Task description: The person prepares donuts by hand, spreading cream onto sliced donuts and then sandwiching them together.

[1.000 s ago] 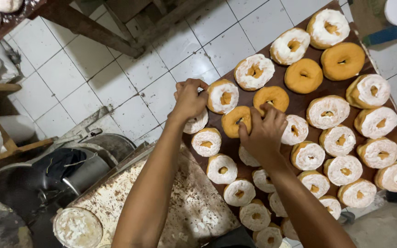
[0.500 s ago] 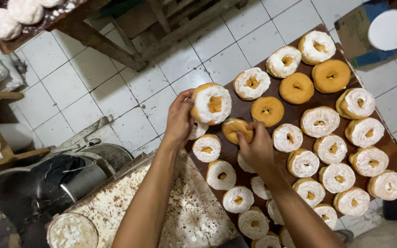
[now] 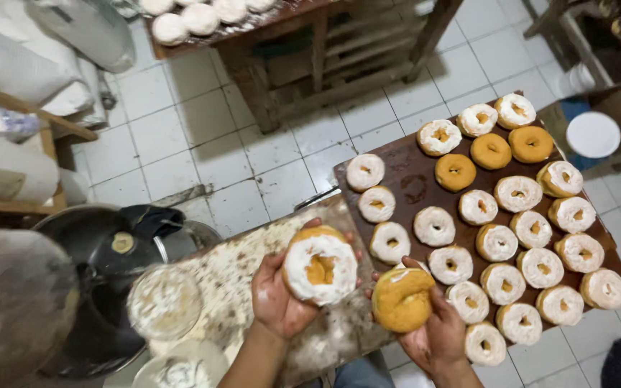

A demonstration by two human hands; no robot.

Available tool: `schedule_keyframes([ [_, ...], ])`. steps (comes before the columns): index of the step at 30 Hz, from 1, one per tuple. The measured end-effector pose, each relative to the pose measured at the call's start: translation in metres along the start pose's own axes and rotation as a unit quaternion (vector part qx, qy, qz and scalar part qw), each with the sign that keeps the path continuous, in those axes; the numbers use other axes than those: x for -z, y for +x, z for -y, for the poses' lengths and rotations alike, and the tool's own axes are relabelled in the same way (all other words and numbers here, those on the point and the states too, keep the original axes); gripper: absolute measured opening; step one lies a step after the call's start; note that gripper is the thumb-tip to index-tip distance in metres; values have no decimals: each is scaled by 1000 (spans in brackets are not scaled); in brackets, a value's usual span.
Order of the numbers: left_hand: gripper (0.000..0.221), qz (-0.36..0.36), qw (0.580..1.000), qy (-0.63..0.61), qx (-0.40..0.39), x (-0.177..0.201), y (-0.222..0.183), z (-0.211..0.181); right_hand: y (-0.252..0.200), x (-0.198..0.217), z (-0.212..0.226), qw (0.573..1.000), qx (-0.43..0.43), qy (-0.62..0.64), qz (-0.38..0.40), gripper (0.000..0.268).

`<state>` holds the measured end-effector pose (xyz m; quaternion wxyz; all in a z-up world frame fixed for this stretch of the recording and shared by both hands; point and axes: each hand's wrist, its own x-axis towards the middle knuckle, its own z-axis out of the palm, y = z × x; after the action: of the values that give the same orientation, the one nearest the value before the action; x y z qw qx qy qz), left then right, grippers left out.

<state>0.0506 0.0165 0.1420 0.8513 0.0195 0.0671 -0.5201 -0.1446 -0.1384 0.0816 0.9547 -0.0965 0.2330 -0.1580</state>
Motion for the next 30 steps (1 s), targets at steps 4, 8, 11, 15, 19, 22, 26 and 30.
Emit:
schedule_keyframes([
  [4, 74, 38, 999, 17, -18, -18, -105, -8, -64, -53, -43, 977, -74, 36, 194, 61],
  [8, 76, 12, 997, 32, -67, -28, -190, -17, -112, -71, -91, 942, -167, 34, 290, 54],
  [11, 74, -21, 993, 47, -110, -34, -246, -14, -140, -68, -117, 982, -51, -180, 24, 63],
  [15, 68, -18, 984, 94, -150, -44, -287, -3, -166, -90, -131, 953, 35, -270, 134, 68],
  [19, 67, -14, 981, 117, -155, -50, -317, 13, -175, -132, -152, 798, 257, -482, 256, 71],
  [22, 63, -10, 966, 157, -205, -54, -325, 23, -174, -153, -164, 630, 343, -603, 349, 65],
  [26, 63, -64, 910, 246, -328, -53, -327, 33, -190, -145, -199, 560, 368, -648, 363, 64],
  [30, 68, -101, 740, 527, -405, -46, -323, 35, -209, -136, -220, 786, 231, -513, 256, 67],
])
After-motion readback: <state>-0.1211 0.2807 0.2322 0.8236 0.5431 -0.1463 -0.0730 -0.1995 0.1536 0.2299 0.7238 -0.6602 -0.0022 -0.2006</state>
